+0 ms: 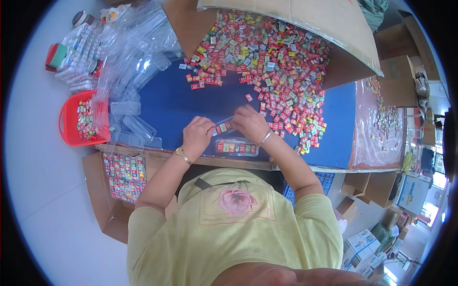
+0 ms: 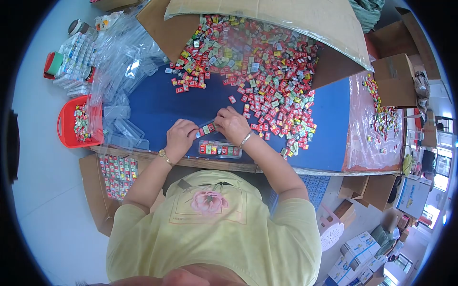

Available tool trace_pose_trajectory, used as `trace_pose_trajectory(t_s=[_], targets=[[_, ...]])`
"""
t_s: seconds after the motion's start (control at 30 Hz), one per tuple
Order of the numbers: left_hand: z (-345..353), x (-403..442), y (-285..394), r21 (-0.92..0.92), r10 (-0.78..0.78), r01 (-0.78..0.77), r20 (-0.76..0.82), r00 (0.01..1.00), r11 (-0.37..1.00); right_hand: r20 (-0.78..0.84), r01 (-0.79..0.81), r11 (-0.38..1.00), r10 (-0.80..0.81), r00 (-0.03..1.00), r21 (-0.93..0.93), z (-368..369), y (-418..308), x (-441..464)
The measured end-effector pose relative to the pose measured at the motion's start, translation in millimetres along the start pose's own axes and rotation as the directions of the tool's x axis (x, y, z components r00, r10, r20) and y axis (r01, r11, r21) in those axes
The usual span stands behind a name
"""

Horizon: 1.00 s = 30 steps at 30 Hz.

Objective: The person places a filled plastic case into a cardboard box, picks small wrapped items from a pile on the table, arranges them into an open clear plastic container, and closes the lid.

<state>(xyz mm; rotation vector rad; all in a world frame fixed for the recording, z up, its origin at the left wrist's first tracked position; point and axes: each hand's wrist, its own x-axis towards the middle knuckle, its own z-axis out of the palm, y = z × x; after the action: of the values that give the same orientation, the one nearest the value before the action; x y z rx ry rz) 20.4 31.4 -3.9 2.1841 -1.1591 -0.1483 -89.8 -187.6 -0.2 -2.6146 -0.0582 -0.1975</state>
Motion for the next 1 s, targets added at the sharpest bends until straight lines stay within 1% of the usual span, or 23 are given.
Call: trace_pose_trajectory(t_s=[0.07,0.1,0.2,0.23,0.33,0.37,0.47,0.5,0.6,0.63,0.73,0.77,0.87,0.9,1.0], targets=[[-4,-3,-1,-0.032,0.0,-0.002,-0.059,0.998,0.999,-0.051,0.056,0.998,-0.055,0.997,0.017,-6,5,0],[-8,-5,1,-0.031,0.0,-0.002,-0.058,0.998,1.0,-0.051,0.055,0.998,-0.054,0.997,0.018,-9,5,2],[-25,-7,9,-0.11,0.012,-0.012,-0.004,1.0,0.994,-0.065,0.157,0.988,-0.157,0.986,-0.002,-12,2,5],[-24,-7,7,-0.109,0.008,-0.008,-0.002,1.0,0.994,-0.063,0.158,0.988,-0.157,0.986,0.003,-10,0,7],[-16,7,-4,-0.085,0.264,-0.256,0.098,0.96,0.963,0.042,0.234,0.968,-0.238,0.97,0.087,-1,-4,16],[-13,9,-5,-0.084,0.263,-0.256,0.096,0.96,0.963,0.042,0.236,0.968,-0.24,0.97,0.087,2,-2,16],[-5,16,-6,-0.023,0.275,-0.274,0.148,0.95,0.961,0.022,0.084,0.991,-0.086,0.996,0.108,11,4,15],[-2,14,-8,-0.025,0.272,-0.271,0.148,0.951,0.962,0.026,0.083,0.991,-0.086,0.996,0.108,11,6,13],[7,11,-9,-0.069,0.163,-0.156,0.105,0.981,0.985,-0.019,0.042,0.993,-0.04,0.999,0.112,8,11,8],[8,9,-9,-0.073,0.163,-0.156,0.107,0.981,0.985,-0.016,0.038,0.993,-0.036,0.999,0.112,5,9,6],[-1,1,-12,-0.108,0.006,-0.002,0.034,0.999,0.994,0.019,0.102,0.992,-0.104,0.994,0.079,-8,6,6],[-7,-2,-13,-0.105,0.005,-0.001,0.033,0.999,0.995,0.018,0.105,0.991,-0.107,0.994,0.08,-10,7,7],[-24,-13,-12,-0.073,0.045,-0.031,0.208,0.977,0.997,0.095,0.151,0.988,-0.148,0.984,-0.027,-11,10,6],[-25,-12,-11,-0.072,0.048,-0.033,0.211,0.976,0.997,0.092,0.148,0.989,-0.146,0.985,-0.026,-10,11,6],[-23,-6,-10,0.048,0.012,-0.029,0.316,0.949,0.998,0.1,0.16,0.987,-0.157,0.983,-0.022,-4,14,9]])
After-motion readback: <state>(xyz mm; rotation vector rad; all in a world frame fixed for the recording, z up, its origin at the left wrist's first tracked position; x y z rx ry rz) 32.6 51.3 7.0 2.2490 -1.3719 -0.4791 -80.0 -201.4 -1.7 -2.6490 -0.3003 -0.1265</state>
